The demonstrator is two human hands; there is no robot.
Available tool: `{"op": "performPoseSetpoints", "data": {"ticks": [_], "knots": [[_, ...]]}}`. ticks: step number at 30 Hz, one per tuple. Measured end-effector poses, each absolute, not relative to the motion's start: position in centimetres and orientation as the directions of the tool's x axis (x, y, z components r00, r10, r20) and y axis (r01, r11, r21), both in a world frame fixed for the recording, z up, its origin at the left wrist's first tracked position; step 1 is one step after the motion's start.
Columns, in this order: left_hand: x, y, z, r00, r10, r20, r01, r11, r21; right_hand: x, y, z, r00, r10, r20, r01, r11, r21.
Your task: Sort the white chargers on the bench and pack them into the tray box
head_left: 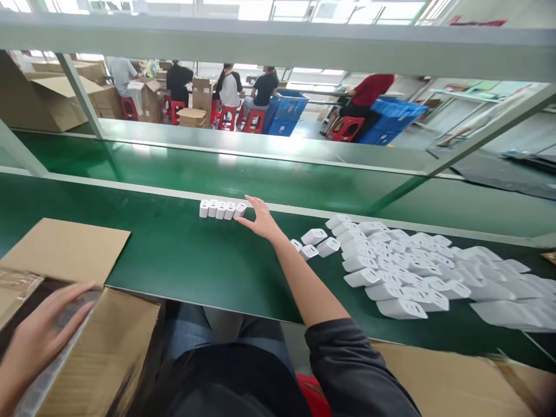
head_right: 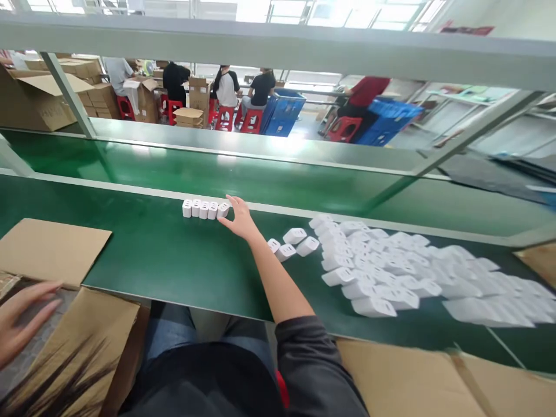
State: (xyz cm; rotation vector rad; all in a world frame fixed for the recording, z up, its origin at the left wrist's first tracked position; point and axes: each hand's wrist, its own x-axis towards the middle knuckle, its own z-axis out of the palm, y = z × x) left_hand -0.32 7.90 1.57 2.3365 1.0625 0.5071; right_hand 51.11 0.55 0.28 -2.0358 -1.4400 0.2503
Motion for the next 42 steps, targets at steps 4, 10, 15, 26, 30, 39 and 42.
{"op": "performPoseSetpoints", "data": {"ticks": [4,10,15,26,30,39,42], "knots": [[15.0,12.0,3.5,0.751,0.537,0.384,0.38,-0.828,0.413,53.3,1.5,-2.2,0.439,0.898,0.027,0.624,-0.283,-0.729],[32.7,18.5,2.3,0.888,0.386,0.249,0.303,-0.9,0.314,52.7,3.5,-4.3,0.431,0.9,0.068,0.596,-0.227,-0.77],[33.7,20.3,0.4,0.912,0.371,0.173,0.287,-0.881,0.375,52.7,3.3,-4.8,0.408,0.91,0.075,0.586,-0.198,-0.786],[33.9,19.7,-1.5,0.92,0.319,0.228,0.195,-0.877,0.439,52.2,2.7,-3.8,0.241,0.963,0.12,0.666,-0.074,-0.743],[33.6,19.5,-1.7,0.92,0.304,0.247,0.163,-0.871,0.464,52.0,2.2,-3.7,0.226,0.966,0.123,0.62,-0.045,-0.783],[32.3,15.9,-0.2,0.963,0.252,0.091,0.154,-0.799,0.581,49.9,-2.3,-3.6,0.29,0.953,0.093,0.57,-0.093,-0.817],[30.7,14.3,0.0,0.981,0.18,0.074,0.099,-0.787,0.609,48.2,-4.6,-3.9,0.272,0.956,0.106,0.597,-0.081,-0.798]]}}
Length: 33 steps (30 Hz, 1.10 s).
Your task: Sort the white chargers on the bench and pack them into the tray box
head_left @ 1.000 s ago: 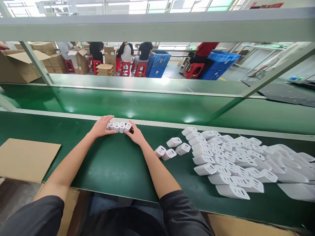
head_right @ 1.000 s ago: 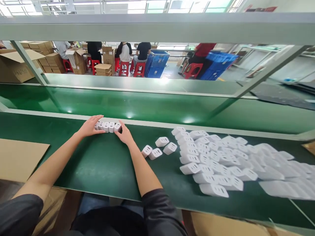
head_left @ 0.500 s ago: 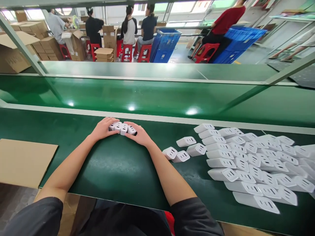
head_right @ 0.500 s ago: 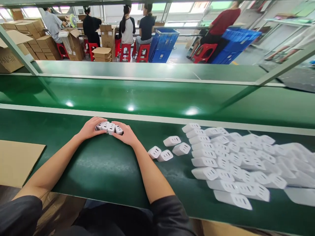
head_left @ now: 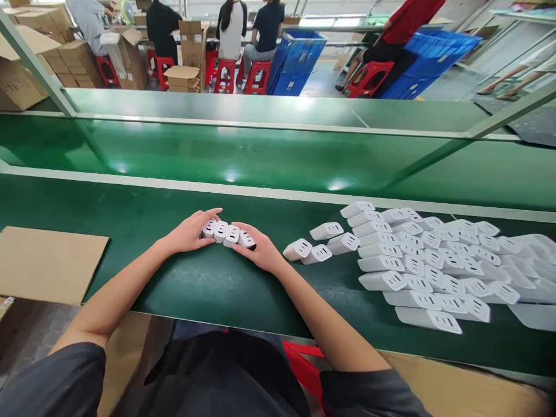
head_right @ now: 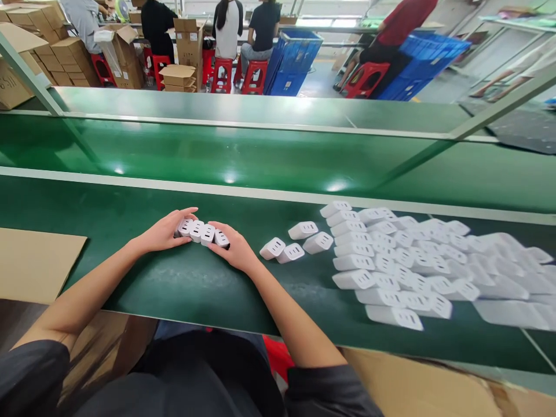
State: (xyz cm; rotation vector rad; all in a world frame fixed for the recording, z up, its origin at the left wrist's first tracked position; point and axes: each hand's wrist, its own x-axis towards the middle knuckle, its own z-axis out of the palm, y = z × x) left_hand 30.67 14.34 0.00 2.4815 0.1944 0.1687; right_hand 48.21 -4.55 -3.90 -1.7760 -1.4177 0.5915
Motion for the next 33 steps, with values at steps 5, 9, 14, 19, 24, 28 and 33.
{"op": "performPoseSetpoints", "data": {"ticks": [5,9,14,19,24,28,33], "knots": [[27.7,12.8,0.8,0.989,0.13,0.075,0.049,-0.752,0.658,45.7,-7.6,-4.4,0.285,0.945,0.16,0.648,-0.067,-0.759],[25.8,12.1,1.3,0.935,0.327,0.137,0.166,-0.747,0.644,46.5,-8.7,-4.6,0.298,0.925,0.237,0.658,-0.019,-0.753],[24.6,10.6,0.0,0.832,0.547,0.092,0.342,-0.637,0.69,48.2,-8.8,-3.6,0.265,0.908,0.323,0.819,-0.035,-0.573],[25.3,9.6,-0.6,0.812,0.58,0.061,0.364,-0.587,0.723,46.9,-7.6,-1.3,0.048,0.92,0.389,0.953,0.074,-0.292],[25.6,10.0,0.1,0.824,0.567,0.025,0.358,-0.554,0.752,45.0,-6.7,-0.6,-0.052,0.931,0.362,0.98,0.117,-0.162],[25.8,11.5,0.1,0.873,0.487,-0.02,0.283,-0.473,0.835,42.8,-6.9,-1.0,-0.071,0.921,0.384,0.98,0.136,-0.146],[26.7,13.4,-0.7,0.916,0.398,-0.051,0.173,-0.277,0.945,40.0,-7.2,-1.5,-0.048,0.921,0.387,0.97,0.135,-0.202]]}}
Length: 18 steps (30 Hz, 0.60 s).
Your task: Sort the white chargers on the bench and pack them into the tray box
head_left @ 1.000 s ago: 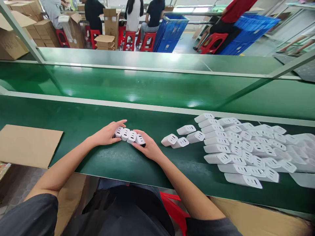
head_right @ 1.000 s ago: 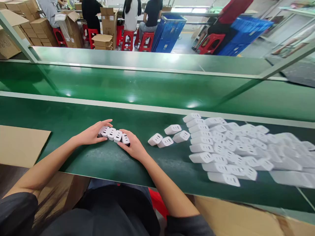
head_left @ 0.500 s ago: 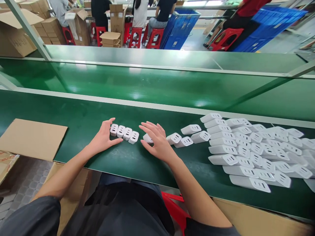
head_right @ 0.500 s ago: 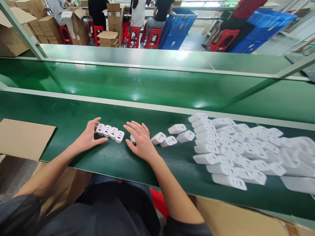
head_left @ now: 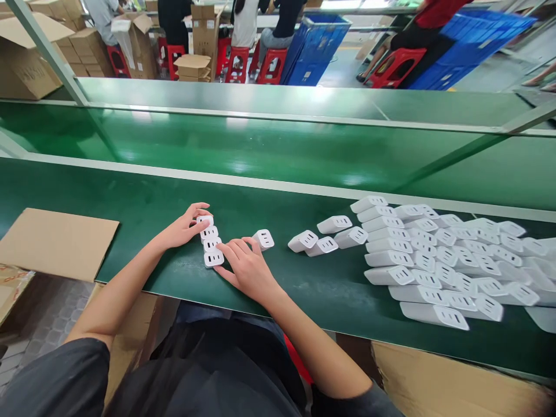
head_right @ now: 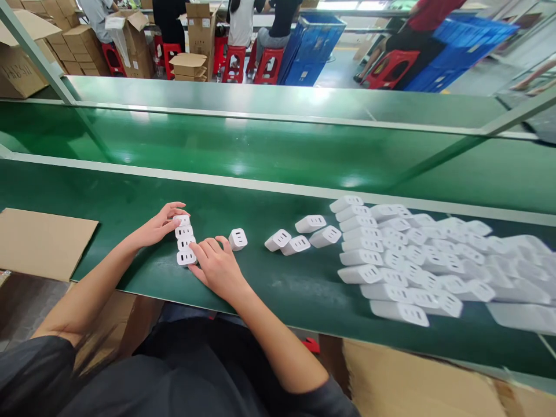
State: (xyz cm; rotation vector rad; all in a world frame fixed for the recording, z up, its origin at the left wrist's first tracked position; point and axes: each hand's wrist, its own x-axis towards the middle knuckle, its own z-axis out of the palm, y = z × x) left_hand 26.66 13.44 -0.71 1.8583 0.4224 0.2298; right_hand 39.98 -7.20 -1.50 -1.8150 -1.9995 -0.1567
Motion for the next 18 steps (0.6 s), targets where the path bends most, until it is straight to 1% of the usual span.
{"op": "performPoseSetpoints", "data": {"ticks": [1,3,5,7,9,11,13,15,17,18], "knots": [[26.6,13.5,-0.7,0.923,0.381,-0.048,0.164,-0.278,0.947,39.8,-7.3,-1.5,-0.043,0.923,0.381,0.962,0.141,-0.234],[25.9,13.2,-0.4,0.928,0.373,-0.01,0.153,-0.355,0.922,39.8,-7.4,-1.3,-0.018,0.923,0.385,0.932,0.155,-0.327],[24.8,12.1,0.0,0.923,0.378,0.063,0.142,-0.49,0.86,40.5,-7.1,-0.9,0.046,0.911,0.41,0.88,0.157,-0.448],[23.6,10.5,0.4,0.921,0.362,0.146,0.123,-0.623,0.772,41.3,-6.0,-0.5,0.148,0.895,0.421,0.794,0.146,-0.59],[22.9,8.8,0.3,0.917,0.341,0.208,0.11,-0.715,0.691,41.9,-4.1,-0.4,0.242,0.897,0.37,0.674,0.118,-0.729],[22.7,7.5,-0.3,0.908,0.348,0.231,0.125,-0.755,0.644,42.2,-1.8,-0.5,0.287,0.925,0.249,0.543,0.057,-0.838],[22.9,6.7,-1.0,0.895,0.386,0.224,0.163,-0.75,0.641,42.2,0.1,-0.8,0.254,0.963,0.092,0.43,-0.027,-0.902],[23.0,6.6,-1.5,0.882,0.425,0.204,0.2,-0.728,0.656,42.1,1.1,-1.0,0.198,0.98,-0.036,0.359,-0.107,-0.927],[22.8,6.9,-1.5,0.88,0.441,0.177,0.222,-0.71,0.668,42.0,0.8,-1.2,0.194,0.977,-0.085,0.351,-0.15,-0.924],[22.6,7.2,-1.4,0.884,0.437,0.162,0.226,-0.706,0.671,42.1,0.3,-1.3,0.219,0.973,-0.076,0.372,-0.156,-0.915]]}}
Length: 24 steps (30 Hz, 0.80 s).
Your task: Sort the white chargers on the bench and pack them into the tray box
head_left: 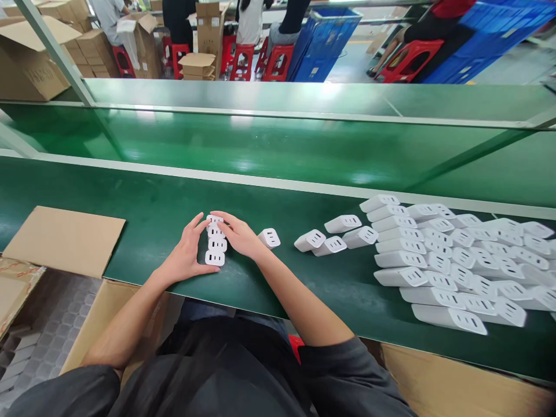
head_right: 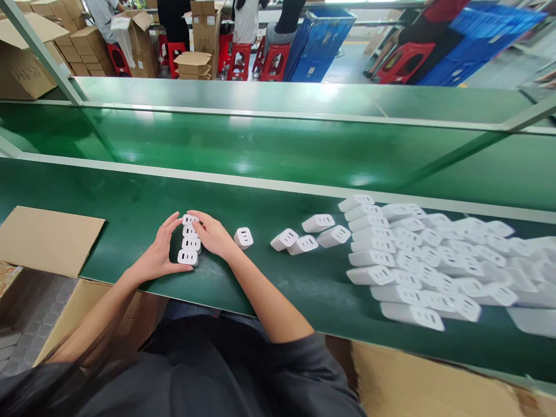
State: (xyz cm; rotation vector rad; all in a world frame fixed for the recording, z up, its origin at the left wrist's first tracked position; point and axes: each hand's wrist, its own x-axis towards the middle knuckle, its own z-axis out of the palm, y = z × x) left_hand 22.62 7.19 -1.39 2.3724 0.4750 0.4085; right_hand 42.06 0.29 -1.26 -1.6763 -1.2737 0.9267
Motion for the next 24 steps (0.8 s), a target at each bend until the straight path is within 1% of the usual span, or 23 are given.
{"op": "performPoseSetpoints", "data": {"ticks": [5,9,11,13,15,17,19,21,24], "knots": [[20.9,9.5,-0.1,0.917,0.394,0.059,0.243,-0.668,0.703,42.1,-3.9,-1.8,0.331,0.942,0.054,0.512,-0.131,-0.849],[19.8,11.1,0.5,0.906,0.408,-0.11,0.336,-0.536,0.775,41.0,-7.5,-2.5,0.379,0.924,0.053,0.472,-0.144,-0.87],[19.5,11.0,0.5,0.901,0.408,-0.147,0.342,-0.46,0.819,40.1,-9.0,-2.8,0.409,0.91,0.07,0.441,-0.13,-0.888],[19.4,10.3,0.3,0.901,0.41,-0.139,0.318,-0.408,0.856,39.1,-10.2,-3.1,0.439,0.893,0.105,0.439,-0.11,-0.892],[19.4,9.2,-0.1,0.893,0.428,-0.139,0.32,-0.387,0.865,38.3,-11.1,-3.5,0.461,0.876,0.141,0.453,-0.096,-0.886],[19.5,8.1,-0.5,0.873,0.472,-0.121,0.339,-0.409,0.847,37.9,-11.4,-3.7,0.478,0.861,0.175,0.47,-0.082,-0.879],[19.9,7.3,-0.7,0.857,0.511,-0.072,0.341,-0.455,0.823,38.0,-11.5,-3.6,0.481,0.856,0.189,0.486,-0.081,-0.87],[20.3,7.0,-0.7,0.859,0.512,-0.025,0.319,-0.496,0.808,38.6,-11.2,-3.3,0.452,0.873,0.184,0.519,-0.09,-0.85],[21.0,7.2,-0.4,0.881,0.473,-0.023,0.302,-0.523,0.797,39.7,-10.5,-2.3,0.34,0.93,0.14,0.586,-0.093,-0.805]]}}
